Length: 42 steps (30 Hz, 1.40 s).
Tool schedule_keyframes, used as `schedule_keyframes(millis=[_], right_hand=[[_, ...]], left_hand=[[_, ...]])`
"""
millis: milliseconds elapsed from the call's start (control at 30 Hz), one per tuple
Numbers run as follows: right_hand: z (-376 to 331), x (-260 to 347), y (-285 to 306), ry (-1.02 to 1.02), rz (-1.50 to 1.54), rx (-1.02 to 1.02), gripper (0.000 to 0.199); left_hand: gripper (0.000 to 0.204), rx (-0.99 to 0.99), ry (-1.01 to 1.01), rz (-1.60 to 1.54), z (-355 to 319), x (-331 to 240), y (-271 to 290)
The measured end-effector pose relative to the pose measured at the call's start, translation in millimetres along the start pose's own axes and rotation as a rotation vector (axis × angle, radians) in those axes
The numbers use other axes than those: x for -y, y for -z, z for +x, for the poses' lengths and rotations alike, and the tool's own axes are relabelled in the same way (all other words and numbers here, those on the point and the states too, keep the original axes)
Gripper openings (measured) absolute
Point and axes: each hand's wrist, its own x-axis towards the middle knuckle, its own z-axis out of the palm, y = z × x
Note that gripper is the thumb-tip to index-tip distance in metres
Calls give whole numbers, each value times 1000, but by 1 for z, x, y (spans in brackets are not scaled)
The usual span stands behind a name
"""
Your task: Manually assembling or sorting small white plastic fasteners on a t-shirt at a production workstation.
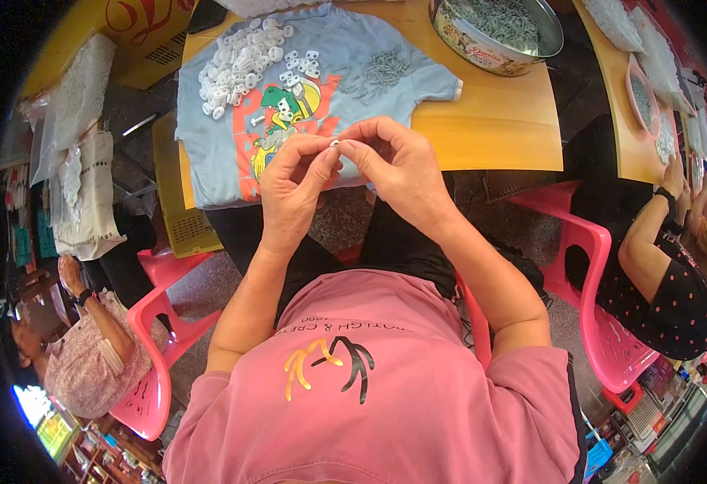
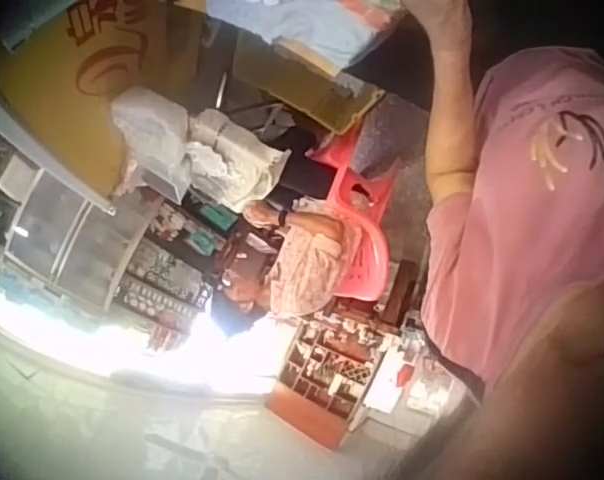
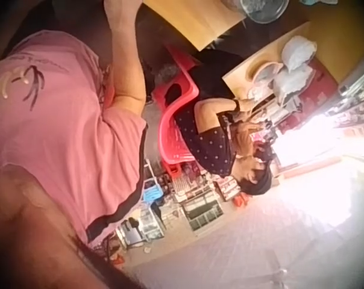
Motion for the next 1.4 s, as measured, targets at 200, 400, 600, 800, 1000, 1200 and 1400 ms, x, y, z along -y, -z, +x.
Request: schedule_keyframes(millis=[200,400,600,800,1000,1200,1400], right_hand=[[37,-4,26,305,-516,-111,11],[53,-12,27,561,-1092,-207,8],[58,-9,23,529,-1195,-175,11],[55,2,24,496,-1071,-111,12],[46,11,7,285,-545,123,11],[48,13,-4,260,-528,140,13],[53,0,-5,172,-294,133,20]], left_hand=[[11,-57,82,-44,3,3,1],[12,-54,84,-143,6,4,3],[15,-69,152,-236,6,3,8],[17,-93,196,-443,11,5,14],[18,-73,215,-498,15,2,12],[18,-106,188,-462,12,7,12],[18,-109,176,-529,13,9,15]])
